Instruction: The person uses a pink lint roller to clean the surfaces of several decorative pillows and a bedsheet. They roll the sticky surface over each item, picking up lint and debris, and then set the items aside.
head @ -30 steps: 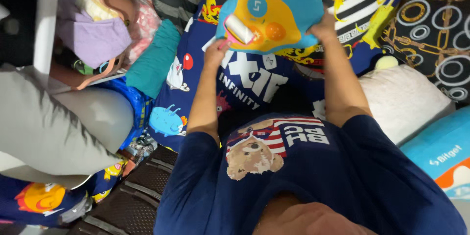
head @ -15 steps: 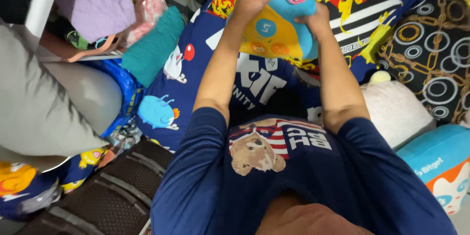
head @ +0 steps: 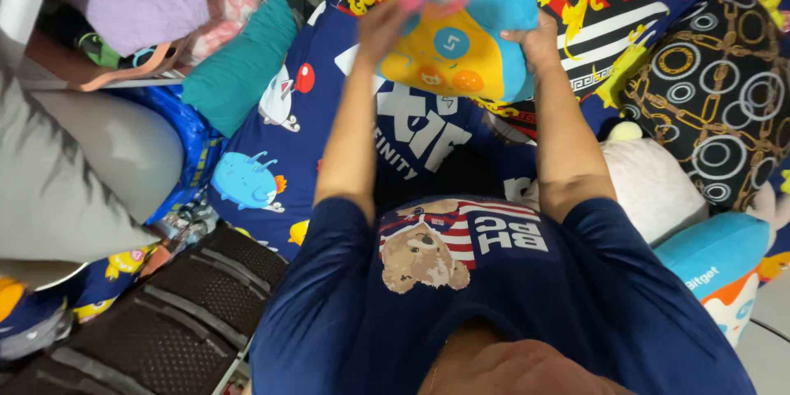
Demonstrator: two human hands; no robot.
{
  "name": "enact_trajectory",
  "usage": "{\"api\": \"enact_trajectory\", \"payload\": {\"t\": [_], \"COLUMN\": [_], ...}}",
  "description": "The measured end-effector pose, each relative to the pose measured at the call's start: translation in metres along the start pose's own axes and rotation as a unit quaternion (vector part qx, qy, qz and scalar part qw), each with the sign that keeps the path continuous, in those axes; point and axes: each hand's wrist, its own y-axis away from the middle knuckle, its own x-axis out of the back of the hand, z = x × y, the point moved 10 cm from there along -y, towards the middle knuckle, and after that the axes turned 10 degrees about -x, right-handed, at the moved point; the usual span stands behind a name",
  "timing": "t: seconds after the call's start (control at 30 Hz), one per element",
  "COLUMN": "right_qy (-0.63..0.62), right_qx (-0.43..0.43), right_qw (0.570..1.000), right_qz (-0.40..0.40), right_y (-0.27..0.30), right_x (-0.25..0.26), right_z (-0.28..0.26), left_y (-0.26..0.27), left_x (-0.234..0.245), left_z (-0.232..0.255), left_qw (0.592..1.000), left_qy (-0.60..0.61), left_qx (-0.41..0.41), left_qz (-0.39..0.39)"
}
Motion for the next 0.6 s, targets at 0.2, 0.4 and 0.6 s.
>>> {"api": "enact_trajectory", "payload": {"t": [0.2, 0.4, 0.6], "right_qy": [0.023, -0.099, -0.323], "right_qx": [0.008, -0.028, -0.006], "right_qw": [1.000, 0.994, 0.946], "right_qz": [0.000, 0.037, 0.011], "right_y": [0.004, -0.019, -0.037], "right_x": [0.011, 0.006, 0.034], "right_z": [0.012, 0.013, -0.001], "left_y": [-0.014, 0.145, 0.113], "left_x": [-0.085, 0.113, 0.111], "left_z": [0.013, -0.095, -0.053], "left_qw": [0.989, 0.953, 0.967], "left_qy": [0.059, -0.231, 0.177], "left_qx": [-0.020, 0.186, 0.075], "left_qz": [-0.133, -0.055, 0.165]}}
